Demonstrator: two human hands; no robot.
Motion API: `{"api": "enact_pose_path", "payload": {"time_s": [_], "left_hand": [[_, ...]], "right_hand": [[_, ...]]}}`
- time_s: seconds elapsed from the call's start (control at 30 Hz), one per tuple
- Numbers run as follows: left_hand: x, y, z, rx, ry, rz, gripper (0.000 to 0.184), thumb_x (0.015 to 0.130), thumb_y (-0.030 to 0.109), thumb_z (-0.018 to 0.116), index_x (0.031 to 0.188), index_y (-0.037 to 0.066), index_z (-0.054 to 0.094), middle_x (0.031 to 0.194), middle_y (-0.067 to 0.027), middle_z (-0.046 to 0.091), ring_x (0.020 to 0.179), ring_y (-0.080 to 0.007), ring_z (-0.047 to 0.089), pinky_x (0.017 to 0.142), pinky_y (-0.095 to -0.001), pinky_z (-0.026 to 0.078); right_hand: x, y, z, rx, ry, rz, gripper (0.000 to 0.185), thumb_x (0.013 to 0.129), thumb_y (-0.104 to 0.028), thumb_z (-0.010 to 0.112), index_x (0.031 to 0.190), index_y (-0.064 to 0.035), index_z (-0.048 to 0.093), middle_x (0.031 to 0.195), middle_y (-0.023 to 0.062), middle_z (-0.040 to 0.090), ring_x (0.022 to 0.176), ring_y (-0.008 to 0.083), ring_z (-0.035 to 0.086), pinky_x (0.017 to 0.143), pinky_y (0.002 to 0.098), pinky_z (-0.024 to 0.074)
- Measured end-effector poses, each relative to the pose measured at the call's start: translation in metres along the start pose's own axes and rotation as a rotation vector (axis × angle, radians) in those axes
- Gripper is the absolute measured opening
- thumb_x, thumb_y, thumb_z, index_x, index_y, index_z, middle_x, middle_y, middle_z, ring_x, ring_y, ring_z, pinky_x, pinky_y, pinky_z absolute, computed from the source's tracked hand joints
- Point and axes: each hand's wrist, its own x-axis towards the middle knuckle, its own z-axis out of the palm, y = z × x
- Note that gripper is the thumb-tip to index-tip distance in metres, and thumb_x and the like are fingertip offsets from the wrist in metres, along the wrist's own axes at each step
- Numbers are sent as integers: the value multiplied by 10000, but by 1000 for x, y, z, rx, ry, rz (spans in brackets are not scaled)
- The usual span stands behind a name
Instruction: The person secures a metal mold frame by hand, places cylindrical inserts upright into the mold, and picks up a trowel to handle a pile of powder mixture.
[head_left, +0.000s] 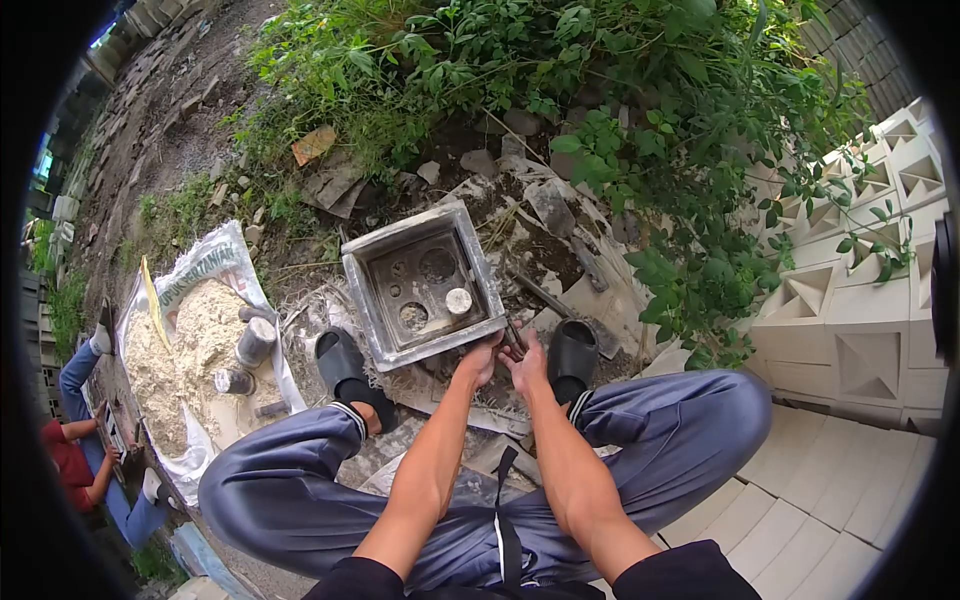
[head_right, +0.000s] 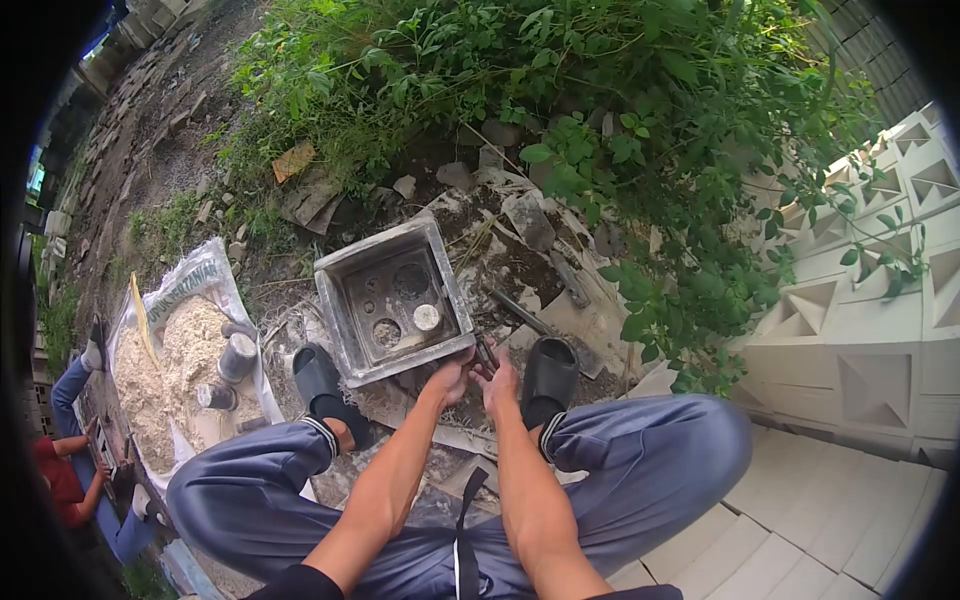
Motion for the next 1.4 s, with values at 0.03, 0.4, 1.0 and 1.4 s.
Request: {"api": "enact_pose_path", "payload": {"time_s": [0.03,0.4,1.0,1.4], "left_hand": [[0,1,3,74,41,69,413,956,388,472,1273,128,519,1005,-26,602,884,-121,504,711,-276,417],[4,0,3,-368,-185,15,579,867,303,637,1348,63,422,1155,-22,593,784,-140,563,771,-320,484],[23,-15,-17,-364,-260,84,560,780,260,746,1241,71,491,1077,-9,601,1014,-162,576,823,-285,477],[-10,4,-8,93,338,41,288,913,203,542,1148,49,604,1123,-64,615,1056,-192,530,965,-317,369]], "right_hand": [[3,1,-1,259,35,161,338,954,-373,471,977,-48,561,830,73,579,667,174,538,589,317,482],[4,-19,-23,105,-346,475,576,910,-606,374,928,-61,558,601,-64,380,472,60,260,384,212,193],[16,-33,-14,131,-61,710,332,998,-405,352,973,-123,524,713,-27,477,417,53,221,357,224,149],[-21,2,35,-1520,276,-660,424,800,-185,568,1157,21,469,1115,222,546,1042,365,533,873,428,459]]}}
